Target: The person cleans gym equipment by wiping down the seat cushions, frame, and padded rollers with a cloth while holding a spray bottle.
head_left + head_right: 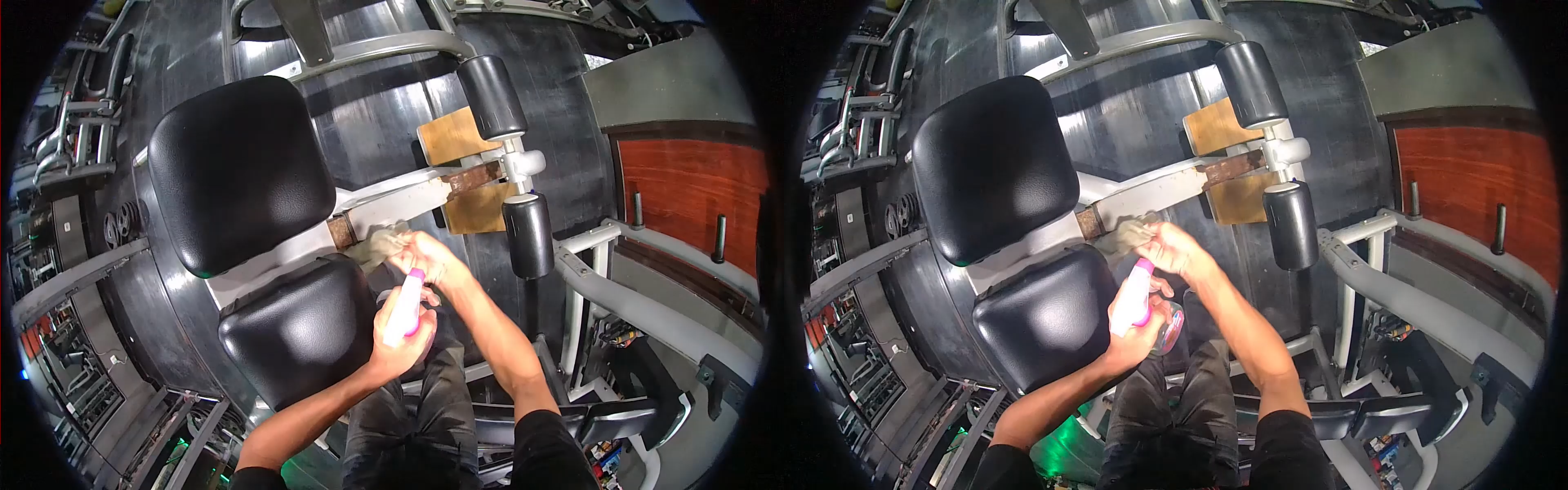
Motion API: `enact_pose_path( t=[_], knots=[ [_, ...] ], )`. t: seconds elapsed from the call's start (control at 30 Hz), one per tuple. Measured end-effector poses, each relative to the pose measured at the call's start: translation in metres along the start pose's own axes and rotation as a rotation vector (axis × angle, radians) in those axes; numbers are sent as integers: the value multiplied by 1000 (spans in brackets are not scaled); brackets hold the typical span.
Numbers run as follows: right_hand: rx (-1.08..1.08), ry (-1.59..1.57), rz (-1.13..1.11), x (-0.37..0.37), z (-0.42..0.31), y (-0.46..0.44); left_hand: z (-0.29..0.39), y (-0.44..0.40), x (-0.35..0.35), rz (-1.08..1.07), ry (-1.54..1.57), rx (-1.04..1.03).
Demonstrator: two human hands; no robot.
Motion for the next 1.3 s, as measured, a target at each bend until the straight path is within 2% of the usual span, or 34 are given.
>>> enact_pose_path(
  t=[0.03,0.1,0.13,0.17,0.2,0.3,0.33,0.37,0.4,0.43,0.5,0.53,0.57,0.6,0.67,0.7,0.77,0.83,0.87,0.9,0.97,1.0,1.07,1.1,1.17,1.2,1.27,1.3],
  knots=[
    [138,80,277,0,-7,-2,2,-1,1,-1,-4,-3],
    [349,155,289,22,-28,-6,5,-4,2,49,-112,-31],
    [459,77,417,38,-39,-10,5,-4,2,59,31,48],
    [567,-1,542,54,-49,-14,4,-5,1,62,35,47],
    [626,9,543,58,-54,-17,1,-6,3,76,9,54],
    [535,107,489,68,-21,-33,-2,-5,6,83,1,70],
    [389,90,501,42,3,-25,-3,-2,6,64,-10,84],
    [255,292,306,71,23,-34,-5,-1,5,38,-19,99],
    [-31,615,504,28,35,-23,-4,-1,4,61,-94,2],
    [149,409,501,13,44,-17,-6,0,6,69,-96,36],
    [39,555,429,4,27,-16,-9,-4,9,92,-93,95],
    [74,855,367,-22,14,8,-4,-7,9,89,-19,71],
    [111,442,323,-22,6,8,-1,-8,8,96,-25,67],
    [122,-50,243,56,-12,-23,1,-8,7,91,7,63],
    [501,-97,509,50,-51,-5,3,-8,5,74,31,74],
    [612,-193,545,53,-69,-4,5,-7,4,76,31,70],
    [750,22,486,61,-70,-8,7,-7,2,66,53,110],
    [572,-66,411,42,-32,-10,3,-6,4,85,15,64],
    [417,140,344,26,-13,-3,3,-5,4,94,-9,42],
    [285,154,358,13,4,0,3,-5,3,103,-32,18],
    [45,360,-10,-15,8,31,-1,-4,5,92,-72,26],
    [50,363,-10,-38,14,42,-3,-4,5,81,-115,39],
    [382,603,573,-64,14,61,0,-4,3,54,-142,3],
    [382,601,569,-51,14,59,3,-4,3,37,-168,-25],
    [867,894,643,-12,0,60,14,-5,-1,12,-121,-14],
    [863,894,642,-6,-2,53,13,-4,-1,-27,-142,-14],
    [1162,1504,722,-12,-19,46,16,-3,-3,-81,-164,-23],
    [1075,1701,601,-15,-18,34,14,-1,-3,-80,-162,-25]
  ],
)
Point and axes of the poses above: each hand's wrist, its own y-axis away from the middle knuckle, its own x-axis out of the back of the hand, z = x × y, the point moved 3 cm from there along -y, towards the middle knuckle, and after that the axes turned 9 degrees about x, right-handed, at the moved point
